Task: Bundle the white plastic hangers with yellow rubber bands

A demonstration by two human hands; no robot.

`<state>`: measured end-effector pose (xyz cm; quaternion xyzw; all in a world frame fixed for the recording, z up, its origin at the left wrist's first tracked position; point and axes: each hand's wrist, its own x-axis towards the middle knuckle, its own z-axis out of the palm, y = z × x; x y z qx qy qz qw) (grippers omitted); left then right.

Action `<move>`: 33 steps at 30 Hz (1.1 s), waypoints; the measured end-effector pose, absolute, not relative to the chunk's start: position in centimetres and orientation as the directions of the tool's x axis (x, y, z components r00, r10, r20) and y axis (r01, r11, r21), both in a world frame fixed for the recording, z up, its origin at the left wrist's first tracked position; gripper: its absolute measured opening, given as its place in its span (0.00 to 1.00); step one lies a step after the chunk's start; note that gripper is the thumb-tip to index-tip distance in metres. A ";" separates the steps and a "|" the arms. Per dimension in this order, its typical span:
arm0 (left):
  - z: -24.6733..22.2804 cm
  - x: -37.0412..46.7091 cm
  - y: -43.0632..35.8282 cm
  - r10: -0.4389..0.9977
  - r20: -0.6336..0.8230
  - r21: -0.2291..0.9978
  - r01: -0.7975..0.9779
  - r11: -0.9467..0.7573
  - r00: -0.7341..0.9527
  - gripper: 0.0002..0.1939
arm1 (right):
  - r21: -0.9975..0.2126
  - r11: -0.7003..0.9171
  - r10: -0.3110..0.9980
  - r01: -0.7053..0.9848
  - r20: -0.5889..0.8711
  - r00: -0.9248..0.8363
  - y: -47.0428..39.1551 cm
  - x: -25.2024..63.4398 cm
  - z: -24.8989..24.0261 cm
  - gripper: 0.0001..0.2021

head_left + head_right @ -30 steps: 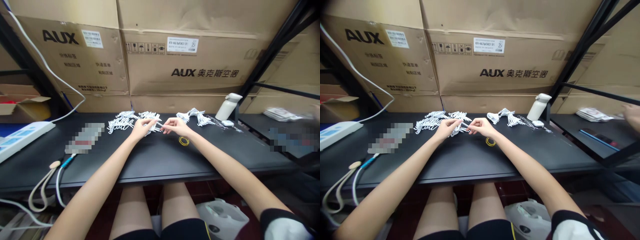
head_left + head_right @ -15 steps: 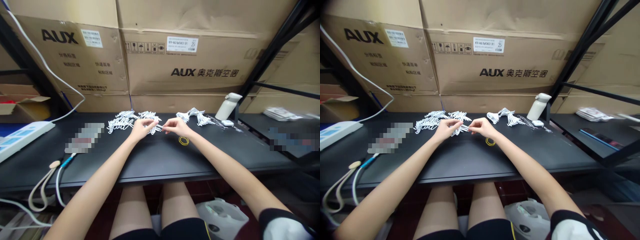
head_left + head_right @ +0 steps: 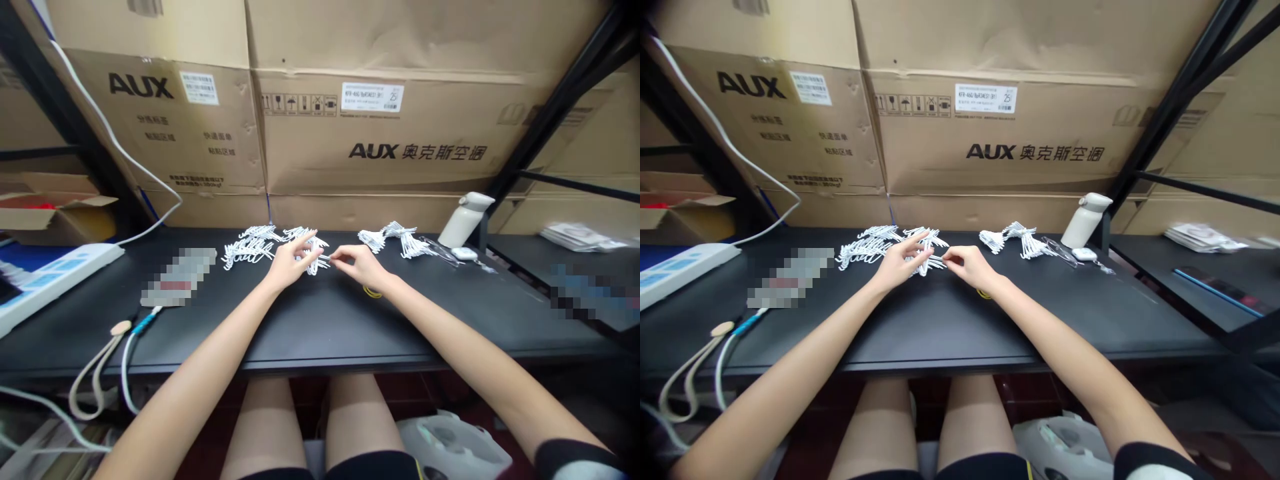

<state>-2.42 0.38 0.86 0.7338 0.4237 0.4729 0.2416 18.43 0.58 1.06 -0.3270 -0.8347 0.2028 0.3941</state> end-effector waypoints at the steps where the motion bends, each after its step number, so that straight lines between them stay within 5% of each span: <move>1: 0.8 -2.4 0.4 0.851 0.489 0.752 0.400 -0.523 0.193 0.32 | -0.579 0.713 0.698 0.394 0.539 -0.471 0.6 18.4 1.0 0.07; 11: 0.9 -2.6 0.3 0.832 0.499 0.738 0.385 -0.554 0.242 0.23 | -0.517 0.762 0.647 0.390 0.626 -0.435 0.5 17.9 0.4 0.07; 24: 1.3 -2.2 0.0 0.848 0.498 0.796 0.292 -0.530 0.181 0.23 | -0.546 0.765 0.644 0.341 0.663 -0.382 0.4 17.6 0.1 0.07; 33: 1.1 -1.7 -0.5 0.794 0.597 0.690 0.431 -0.582 0.115 0.20 | -0.412 0.835 0.536 0.366 0.761 -0.366 0.2 16.5 -0.1 0.07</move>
